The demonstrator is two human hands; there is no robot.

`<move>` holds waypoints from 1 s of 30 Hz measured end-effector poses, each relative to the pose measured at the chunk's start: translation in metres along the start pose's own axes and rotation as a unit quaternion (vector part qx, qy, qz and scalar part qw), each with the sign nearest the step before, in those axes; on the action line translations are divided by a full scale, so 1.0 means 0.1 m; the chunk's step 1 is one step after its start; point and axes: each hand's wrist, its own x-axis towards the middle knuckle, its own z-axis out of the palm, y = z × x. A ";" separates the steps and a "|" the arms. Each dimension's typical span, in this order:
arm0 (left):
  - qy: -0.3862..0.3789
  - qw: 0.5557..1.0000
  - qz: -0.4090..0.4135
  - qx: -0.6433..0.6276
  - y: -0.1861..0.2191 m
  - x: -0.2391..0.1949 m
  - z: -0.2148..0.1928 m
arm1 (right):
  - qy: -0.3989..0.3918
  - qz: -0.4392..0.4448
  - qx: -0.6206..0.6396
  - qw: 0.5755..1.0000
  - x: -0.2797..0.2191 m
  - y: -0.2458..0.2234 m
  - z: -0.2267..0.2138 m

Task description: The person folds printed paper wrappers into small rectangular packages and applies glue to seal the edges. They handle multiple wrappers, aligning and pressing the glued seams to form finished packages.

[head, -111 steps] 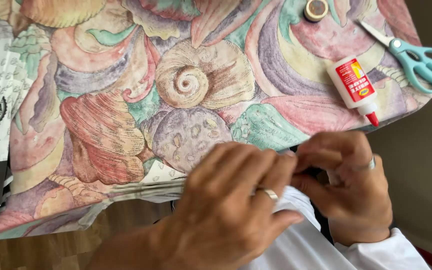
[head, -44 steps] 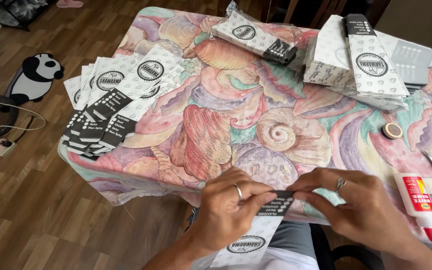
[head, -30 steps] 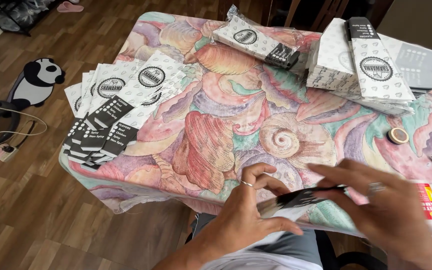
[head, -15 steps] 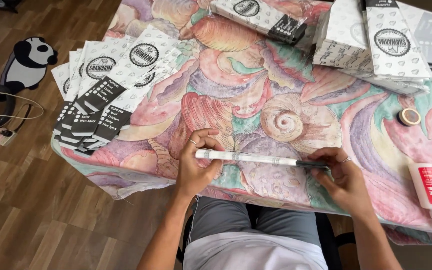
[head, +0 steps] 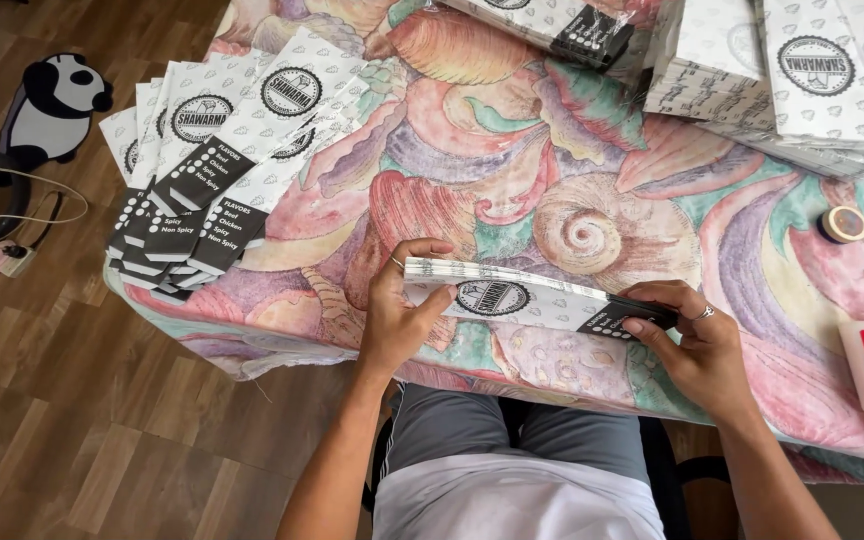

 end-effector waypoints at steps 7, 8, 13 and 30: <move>0.019 0.998 -0.051 -0.034 -0.07 0.04 -0.14 | -0.022 0.144 -0.064 0.987 0.15 0.02 0.08; 0.013 0.999 -0.043 -0.002 -0.12 0.05 -0.18 | 0.002 0.168 -0.037 0.985 0.19 0.04 0.10; 0.038 0.998 0.043 0.037 -0.05 0.34 -0.58 | 0.035 0.179 0.059 0.981 0.70 0.00 0.01; -0.051 0.777 -0.280 0.562 -0.20 1.00 -1.95 | 0.058 0.098 -0.121 0.986 2.26 0.83 0.26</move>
